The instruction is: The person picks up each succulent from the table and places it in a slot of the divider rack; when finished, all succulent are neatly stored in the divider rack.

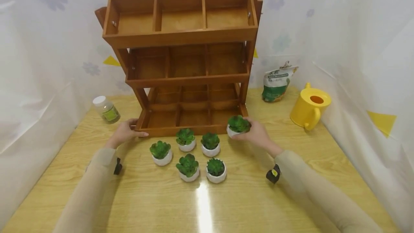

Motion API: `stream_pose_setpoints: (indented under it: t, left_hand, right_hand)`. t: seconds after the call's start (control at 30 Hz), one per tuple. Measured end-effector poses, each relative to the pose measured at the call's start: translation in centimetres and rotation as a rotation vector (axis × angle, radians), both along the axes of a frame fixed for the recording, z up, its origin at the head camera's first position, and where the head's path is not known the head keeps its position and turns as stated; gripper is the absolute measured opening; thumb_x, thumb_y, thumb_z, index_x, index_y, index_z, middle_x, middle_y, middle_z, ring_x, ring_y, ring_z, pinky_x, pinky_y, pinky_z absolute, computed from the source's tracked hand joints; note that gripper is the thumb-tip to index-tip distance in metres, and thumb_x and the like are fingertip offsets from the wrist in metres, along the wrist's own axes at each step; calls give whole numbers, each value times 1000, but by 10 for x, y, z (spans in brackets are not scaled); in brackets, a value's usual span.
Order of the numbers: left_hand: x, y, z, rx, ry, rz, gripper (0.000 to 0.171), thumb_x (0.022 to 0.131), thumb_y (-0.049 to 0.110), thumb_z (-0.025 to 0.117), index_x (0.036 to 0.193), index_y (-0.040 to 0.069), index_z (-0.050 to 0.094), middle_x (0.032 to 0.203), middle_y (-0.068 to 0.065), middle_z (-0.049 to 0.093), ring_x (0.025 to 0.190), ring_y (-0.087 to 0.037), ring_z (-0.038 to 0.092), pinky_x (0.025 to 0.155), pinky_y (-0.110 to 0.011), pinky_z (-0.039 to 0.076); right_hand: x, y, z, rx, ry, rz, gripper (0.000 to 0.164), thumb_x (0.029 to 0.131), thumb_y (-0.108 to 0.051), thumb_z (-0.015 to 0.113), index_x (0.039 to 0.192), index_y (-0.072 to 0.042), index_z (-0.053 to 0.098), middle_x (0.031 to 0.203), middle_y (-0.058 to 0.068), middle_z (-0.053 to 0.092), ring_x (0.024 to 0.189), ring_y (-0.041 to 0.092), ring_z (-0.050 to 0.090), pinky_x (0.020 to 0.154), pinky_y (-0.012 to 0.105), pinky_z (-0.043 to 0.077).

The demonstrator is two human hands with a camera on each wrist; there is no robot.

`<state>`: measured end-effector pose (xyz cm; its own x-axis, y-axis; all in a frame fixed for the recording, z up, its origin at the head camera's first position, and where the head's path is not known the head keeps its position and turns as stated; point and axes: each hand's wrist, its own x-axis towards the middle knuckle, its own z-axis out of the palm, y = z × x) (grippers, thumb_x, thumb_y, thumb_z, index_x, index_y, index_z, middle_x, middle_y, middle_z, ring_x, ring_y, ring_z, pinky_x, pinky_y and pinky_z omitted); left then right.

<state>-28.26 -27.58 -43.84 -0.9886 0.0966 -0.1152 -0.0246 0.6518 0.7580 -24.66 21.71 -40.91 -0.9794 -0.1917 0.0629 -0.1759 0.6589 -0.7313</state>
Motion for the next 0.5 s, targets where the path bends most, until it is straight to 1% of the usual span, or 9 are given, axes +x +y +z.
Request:
stream_pose_setpoints:
  t: [0.07,0.13,0.27,0.4,0.5]
  left_hand:
    - [0,0,0,-3,0,1,92,77,32,82,145,-6,33,142,-27,43,123,-41,50,97,-48,48]
    - [0,0,1,-2,0,-1,93,77,34,82,145,-6,33,142,-27,43,123,-41,50,97,-48,48]
    - [1,-1,0,-5,-2,-3,94,77,34,81,145,-8,32,142,-28,42,122,-42,51,96,-48,49]
    - [0,-1,-2,-8,3,-1,94,76,35,82,144,-8,33,142,-28,43,122,-42,51,96,-47,49]
    - [0,-2,-2,-11,5,4,93,75,35,82,144,-7,35,141,-27,45,122,-41,52,96,-47,49]
  right_hand:
    - [-6,-3,6,-35,10,-2,71,75,-30,83,130,3,53,127,24,58,117,39,54,97,52,46]
    - [-13,-7,13,-58,13,-14,73,76,-30,82,133,3,51,129,24,57,119,39,53,98,53,44]
    - [-26,-14,21,-72,-18,-47,80,76,-36,81,139,0,46,134,23,53,122,38,51,100,53,43]
    - [-40,-21,22,-45,-40,-97,91,75,-43,80,143,1,40,140,24,47,123,39,49,100,53,44]
    - [-51,-27,18,-38,-36,-117,92,74,-42,81,143,2,39,140,25,46,122,39,49,98,52,45]
